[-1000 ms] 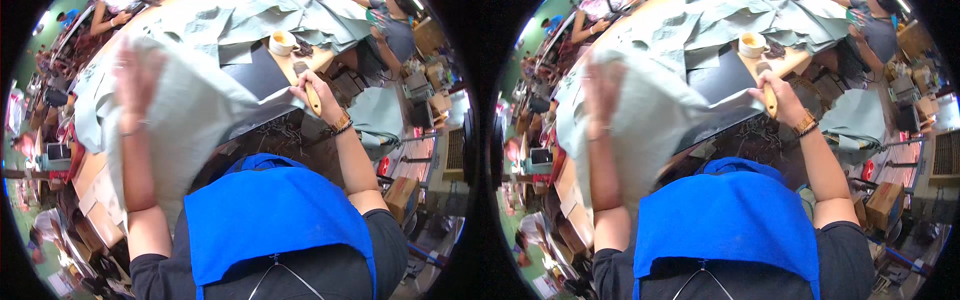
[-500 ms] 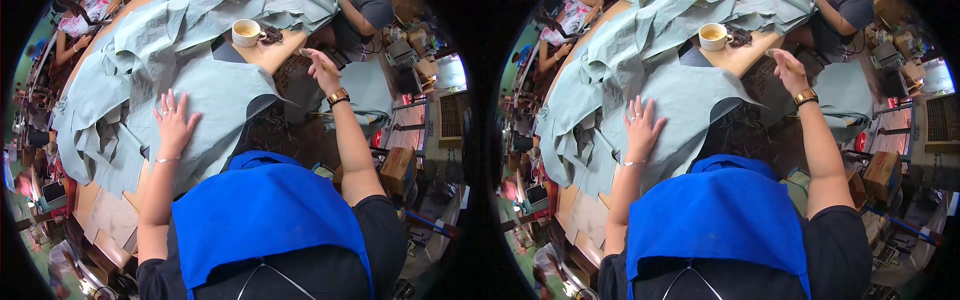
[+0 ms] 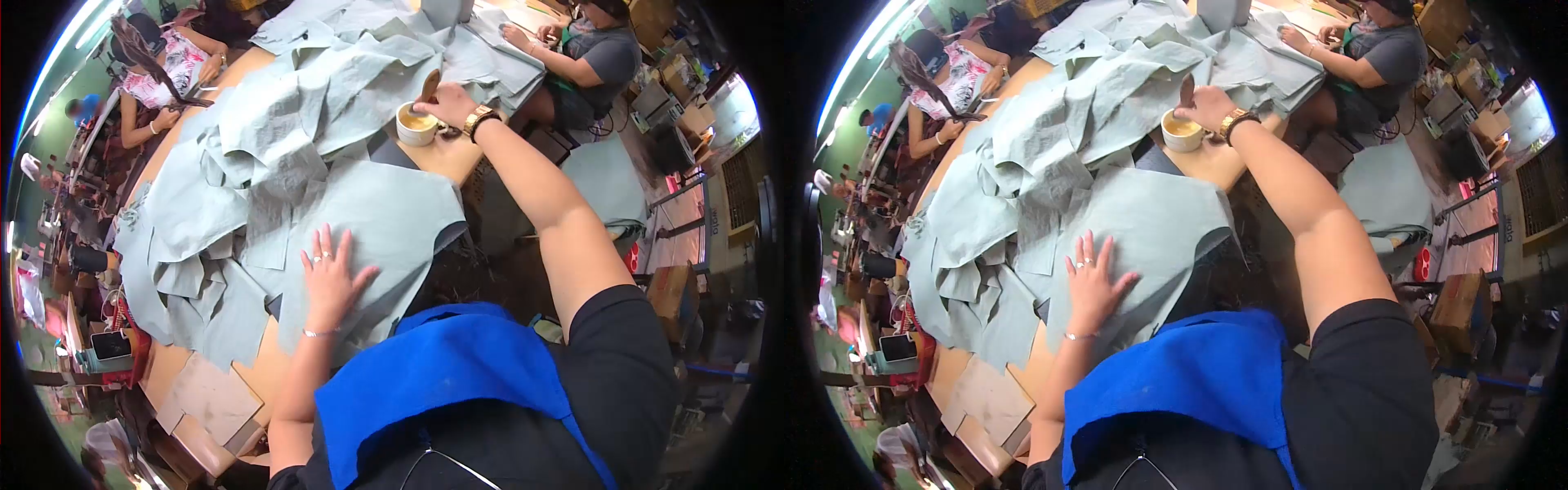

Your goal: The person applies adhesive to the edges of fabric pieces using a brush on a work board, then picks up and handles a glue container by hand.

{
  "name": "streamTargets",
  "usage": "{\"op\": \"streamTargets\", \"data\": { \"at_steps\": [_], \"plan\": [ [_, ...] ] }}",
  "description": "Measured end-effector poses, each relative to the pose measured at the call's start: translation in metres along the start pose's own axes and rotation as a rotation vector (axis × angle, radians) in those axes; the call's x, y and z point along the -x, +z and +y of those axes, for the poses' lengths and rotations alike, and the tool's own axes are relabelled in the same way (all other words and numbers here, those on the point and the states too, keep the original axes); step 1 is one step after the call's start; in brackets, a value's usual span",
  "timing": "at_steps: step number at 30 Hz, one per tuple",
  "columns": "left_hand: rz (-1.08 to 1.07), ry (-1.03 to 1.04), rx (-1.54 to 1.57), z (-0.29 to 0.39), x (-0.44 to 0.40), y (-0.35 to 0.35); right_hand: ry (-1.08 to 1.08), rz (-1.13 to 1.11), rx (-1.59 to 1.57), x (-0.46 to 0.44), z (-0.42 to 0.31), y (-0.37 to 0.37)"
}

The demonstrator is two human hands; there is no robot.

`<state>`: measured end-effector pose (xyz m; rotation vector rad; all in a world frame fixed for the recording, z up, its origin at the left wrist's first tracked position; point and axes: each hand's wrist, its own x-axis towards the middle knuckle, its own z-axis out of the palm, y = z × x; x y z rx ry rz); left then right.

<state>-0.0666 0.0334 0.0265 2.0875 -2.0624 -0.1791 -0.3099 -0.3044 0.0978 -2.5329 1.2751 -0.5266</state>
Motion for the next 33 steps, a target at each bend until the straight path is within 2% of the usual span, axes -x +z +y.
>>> {"op": "streamTargets", "data": {
  "at_steps": [1,6,7,11,13,15,16,17,19,20,21,24,27,32,33],
  "plan": [
    [-0.002,-0.010,-0.017,0.003,0.009,0.001,-0.041,0.074,-0.012,-0.011,0.018,0.024],
    [-0.028,-0.047,0.033,0.000,0.040,0.004,0.223,-0.048,-0.006,-0.017,0.024,0.045],
    [-0.028,-0.049,0.038,-0.001,0.039,0.003,0.236,-0.125,-0.076,-0.019,0.027,0.041],
    [-0.014,-0.030,0.045,-0.004,0.033,0.006,0.241,0.072,-0.528,-0.005,0.027,0.019],
    [-0.002,-0.021,0.048,-0.007,0.028,0.008,0.161,0.188,-0.402,0.016,0.016,0.001],
    [0.001,-0.011,0.057,-0.008,0.025,0.008,0.058,0.141,-0.109,0.040,0.013,-0.002],
    [0.003,-0.007,0.057,-0.009,0.024,0.009,0.099,0.101,-0.370,0.052,0.013,0.008],
    [0.005,-0.002,0.057,-0.010,0.022,0.011,-0.083,0.160,-0.251,0.068,0.016,0.010],
    [0.009,0.011,0.064,-0.011,0.018,0.011,0.058,0.028,-0.266,0.096,-0.014,-0.011],
    [0.006,0.018,0.071,-0.013,0.016,0.012,0.103,0.157,-0.523,0.110,-0.010,0.001],
    [-0.003,0.026,0.078,-0.014,0.015,0.013,0.240,0.099,-0.642,0.124,-0.018,-0.008],
    [0.010,0.066,0.066,-0.016,0.009,0.014,0.457,0.236,-1.195,0.181,-0.050,-0.028],
    [0.015,0.092,0.069,-0.017,0.003,0.014,0.516,0.200,-1.148,0.223,-0.053,-0.026],
    [-0.003,0.139,0.060,-0.021,-0.005,0.014,0.164,0.243,-0.483,0.258,-0.071,0.007],
    [-0.014,0.149,0.056,-0.021,-0.007,0.014,0.189,0.205,-0.427,0.257,-0.081,0.007]
  ]
}}
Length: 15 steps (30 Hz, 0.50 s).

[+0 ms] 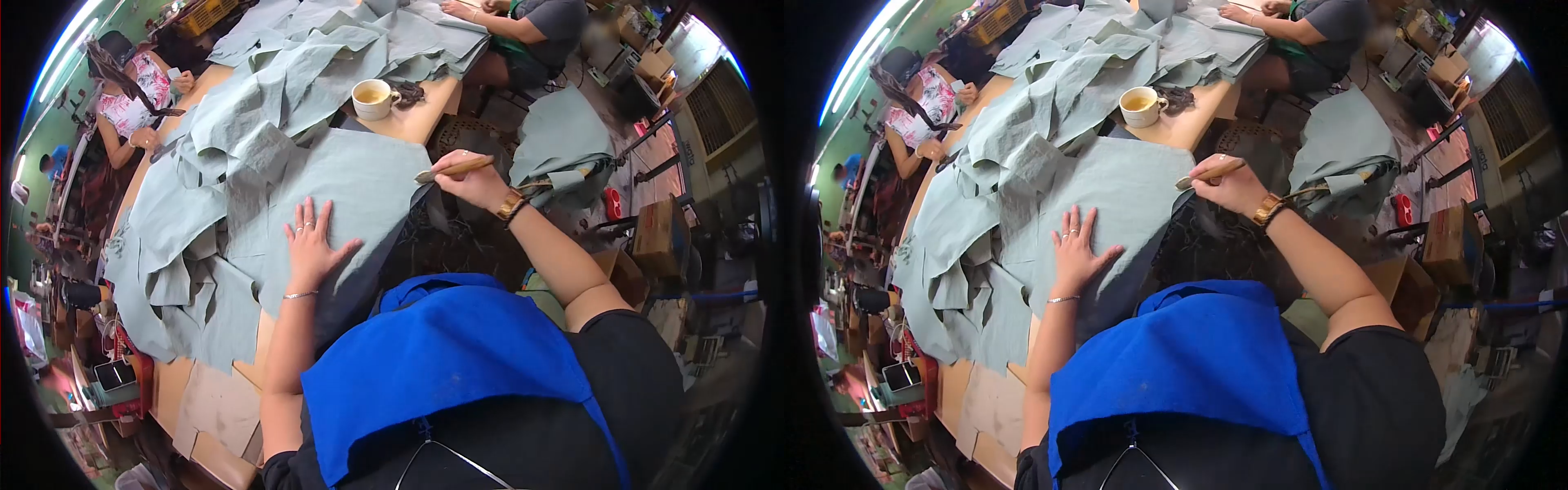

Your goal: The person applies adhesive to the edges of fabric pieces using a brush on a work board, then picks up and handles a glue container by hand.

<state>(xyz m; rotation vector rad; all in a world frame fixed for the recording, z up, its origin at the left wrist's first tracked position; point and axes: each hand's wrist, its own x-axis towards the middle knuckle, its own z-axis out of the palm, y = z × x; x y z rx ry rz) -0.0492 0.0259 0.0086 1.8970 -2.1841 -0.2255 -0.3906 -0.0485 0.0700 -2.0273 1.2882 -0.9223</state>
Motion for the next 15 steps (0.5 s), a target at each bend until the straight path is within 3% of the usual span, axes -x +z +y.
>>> {"op": "streamTargets", "data": {
  "at_steps": [2,5,9,10,12,14,15],
  "plan": [
    [-0.007,0.022,-0.008,0.000,-0.003,-0.001,-0.161,0.056,-0.071,-0.001,0.008,0.014],
    [-0.013,0.043,-0.016,0.000,-0.007,-0.001,-0.193,0.024,-0.135,-0.001,0.016,0.024],
    [-0.021,0.053,-0.023,0.000,-0.009,-0.002,-0.006,-0.121,0.267,-0.001,0.008,-0.014],
    [-0.016,0.059,-0.022,-0.001,-0.009,-0.001,-0.037,-0.066,0.277,-0.001,0.005,-0.021],
    [-0.006,0.073,-0.020,-0.003,-0.013,0.003,-0.188,0.060,0.119,-0.009,0.006,-0.010],
    [-0.009,0.089,-0.033,-0.003,-0.019,0.004,-0.125,-0.012,-0.108,-0.009,-0.003,0.014],
    [-0.011,0.096,-0.043,-0.004,-0.021,0.003,-0.137,-0.112,-0.012,-0.008,-0.001,0.018]
  ]
}}
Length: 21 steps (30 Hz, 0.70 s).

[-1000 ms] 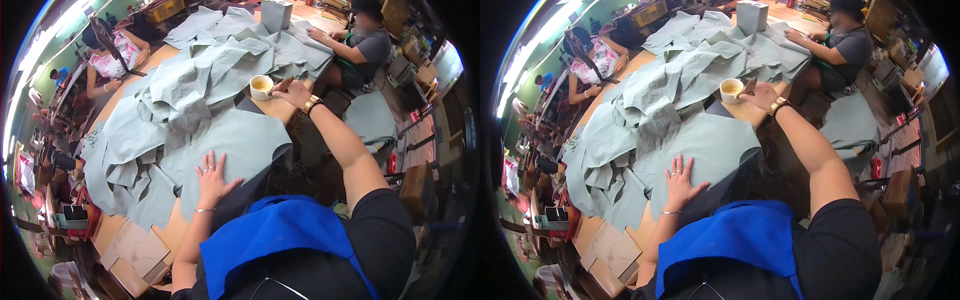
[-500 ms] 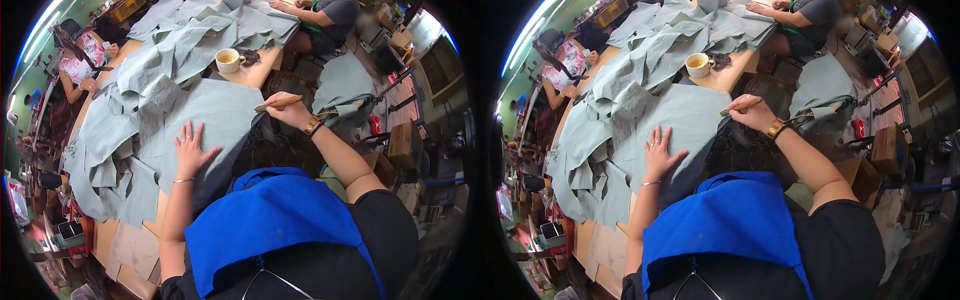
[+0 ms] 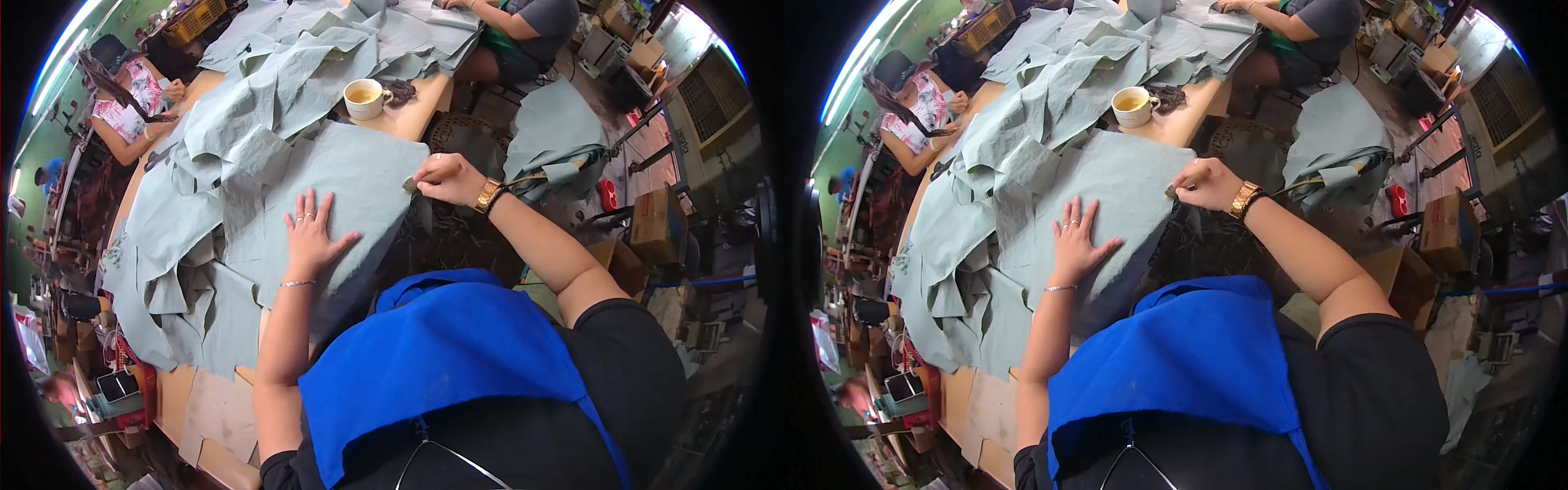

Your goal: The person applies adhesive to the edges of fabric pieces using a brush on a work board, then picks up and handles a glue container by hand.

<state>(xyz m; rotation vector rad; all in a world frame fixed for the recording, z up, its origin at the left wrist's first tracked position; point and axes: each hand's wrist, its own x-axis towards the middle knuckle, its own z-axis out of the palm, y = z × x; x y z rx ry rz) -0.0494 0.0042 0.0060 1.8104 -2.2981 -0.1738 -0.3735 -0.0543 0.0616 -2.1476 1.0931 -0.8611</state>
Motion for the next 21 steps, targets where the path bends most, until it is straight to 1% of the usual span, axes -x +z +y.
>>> {"op": "streamTargets", "data": {
  "at_steps": [3,4,5,7,9,10,11,12,13,14,15,17,19,20,21],
  "plan": [
    [-0.032,0.026,0.005,-0.005,-0.009,-0.003,0.015,-0.051,0.165,0.004,0.015,-0.032],
    [-0.018,0.048,0.000,-0.007,-0.014,-0.002,0.158,-0.126,0.286,0.001,0.010,-0.045],
    [-0.007,0.072,-0.007,-0.010,-0.020,0.000,0.133,-0.091,0.358,0.003,0.002,-0.051],
    [0.036,0.092,0.003,-0.010,-0.022,0.001,-0.093,0.036,-0.028,0.000,0.002,-0.031],
    [0.102,0.079,0.032,-0.007,-0.021,0.001,-0.084,-0.088,-0.246,0.001,0.000,-0.003],
    [0.081,0.019,-0.033,-0.003,-0.012,0.000,-0.162,-0.118,-0.120,-0.001,-0.001,0.002],
    [0.057,-0.039,-0.097,0.004,0.003,-0.001,-0.127,-0.111,-0.099,-0.001,0.002,-0.003],
    [-0.084,-0.148,-0.101,0.018,0.017,-0.014,-0.091,-0.103,-0.080,0.001,0.008,-0.016],
    [-0.059,-0.145,-0.086,0.017,0.025,-0.014,-0.050,-0.096,-0.062,0.003,0.012,-0.028],
    [-0.036,-0.144,-0.066,0.018,0.034,-0.011,-0.032,-0.114,0.175,0.001,0.015,-0.042],
    [-0.011,-0.146,-0.042,0.020,0.040,-0.009,0.010,-0.117,0.189,0.002,0.012,-0.046],
    [-0.031,-0.097,-0.027,0.010,0.029,-0.008,-0.119,-0.007,-0.093,-0.001,-0.002,-0.026],
    [-0.016,-0.024,-0.021,-0.001,0.013,-0.005,-0.097,-0.104,-0.246,-0.002,-0.021,0.003],
    [0.022,-0.005,-0.006,-0.005,0.006,-0.005,-0.228,-0.127,-0.093,-0.003,-0.016,0.014],
    [0.070,0.001,0.035,-0.009,0.004,-0.006,-0.176,-0.136,-0.081,-0.003,-0.014,0.010]
  ]
}}
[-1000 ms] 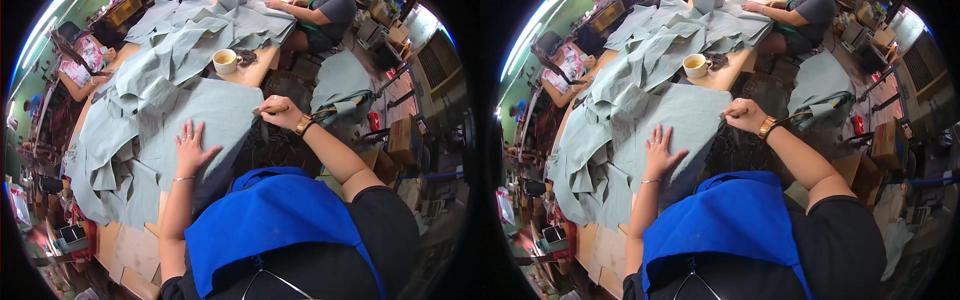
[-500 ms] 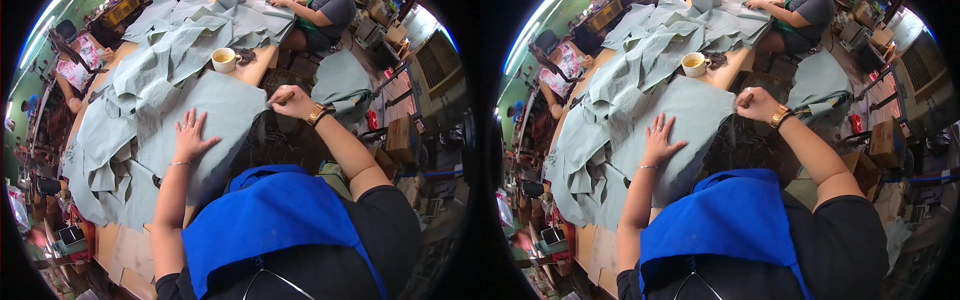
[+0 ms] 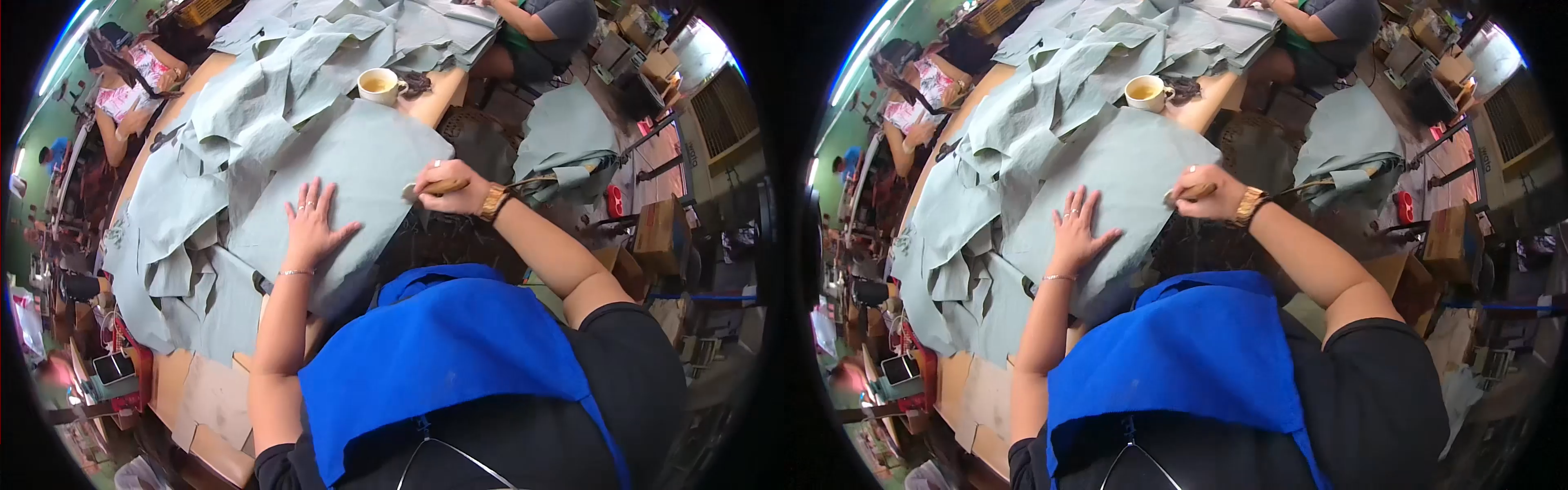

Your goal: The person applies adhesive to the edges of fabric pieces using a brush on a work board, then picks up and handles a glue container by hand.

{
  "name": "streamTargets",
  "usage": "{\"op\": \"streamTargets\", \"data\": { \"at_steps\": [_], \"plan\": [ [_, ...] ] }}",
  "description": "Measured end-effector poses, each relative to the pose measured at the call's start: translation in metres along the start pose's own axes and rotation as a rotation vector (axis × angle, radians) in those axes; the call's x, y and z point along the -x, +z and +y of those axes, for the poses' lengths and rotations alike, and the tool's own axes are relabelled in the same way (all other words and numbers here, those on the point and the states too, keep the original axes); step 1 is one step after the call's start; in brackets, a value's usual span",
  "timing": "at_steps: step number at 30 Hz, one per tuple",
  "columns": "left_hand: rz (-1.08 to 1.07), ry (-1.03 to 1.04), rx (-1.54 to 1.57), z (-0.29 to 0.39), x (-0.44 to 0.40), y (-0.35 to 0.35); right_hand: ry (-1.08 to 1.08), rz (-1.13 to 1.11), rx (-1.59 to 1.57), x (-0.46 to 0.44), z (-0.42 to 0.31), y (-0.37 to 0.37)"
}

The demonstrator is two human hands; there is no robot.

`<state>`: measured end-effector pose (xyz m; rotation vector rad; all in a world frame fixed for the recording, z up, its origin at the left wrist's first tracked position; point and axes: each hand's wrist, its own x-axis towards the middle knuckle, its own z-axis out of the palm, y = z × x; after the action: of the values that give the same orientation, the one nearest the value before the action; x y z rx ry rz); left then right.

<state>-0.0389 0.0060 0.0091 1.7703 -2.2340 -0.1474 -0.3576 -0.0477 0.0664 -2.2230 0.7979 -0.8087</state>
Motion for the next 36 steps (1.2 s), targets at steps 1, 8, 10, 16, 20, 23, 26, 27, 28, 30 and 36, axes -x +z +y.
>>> {"op": "streamTargets", "data": {
  "at_steps": [1,8,10,16,20,23,26,27,28,30,36],
  "plan": [
    [0.048,0.003,0.044,-0.003,-0.001,0.000,0.053,-0.011,0.009,0.004,0.004,-0.011],
    [0.032,0.037,-0.041,0.002,0.033,-0.016,-0.017,-0.033,-0.024,0.006,-0.017,0.017],
    [0.074,0.048,-0.128,-0.002,0.040,-0.010,0.005,0.013,-0.017,0.014,-0.008,0.002],
    [0.005,0.012,-0.005,-0.013,0.029,-0.014,-0.113,0.070,0.040,-0.001,-0.032,0.023],
    [-0.049,-0.057,-0.020,-0.010,0.051,-0.016,-0.059,-0.007,0.058,0.014,-0.023,0.024],
    [-0.043,-0.075,-0.079,-0.009,0.059,-0.008,0.038,0.067,0.174,0.017,-0.022,0.005],
    [-0.050,-0.066,-0.085,-0.015,0.049,-0.006,-0.111,0.038,0.026,0.000,-0.049,0.039],
    [-0.053,-0.061,-0.088,-0.017,0.047,-0.007,-0.076,0.008,-0.072,-0.001,-0.053,0.053],
    [-0.052,-0.057,-0.085,-0.018,0.047,-0.007,-0.067,-0.026,-0.006,0.002,-0.051,0.060],
    [-0.051,-0.048,-0.077,-0.020,0.047,-0.007,-0.129,-0.015,0.096,0.008,-0.036,0.044],
    [-0.044,-0.044,-0.048,-0.022,0.044,-0.004,-0.103,0.015,0.025,-0.006,-0.064,0.053]
  ]
}}
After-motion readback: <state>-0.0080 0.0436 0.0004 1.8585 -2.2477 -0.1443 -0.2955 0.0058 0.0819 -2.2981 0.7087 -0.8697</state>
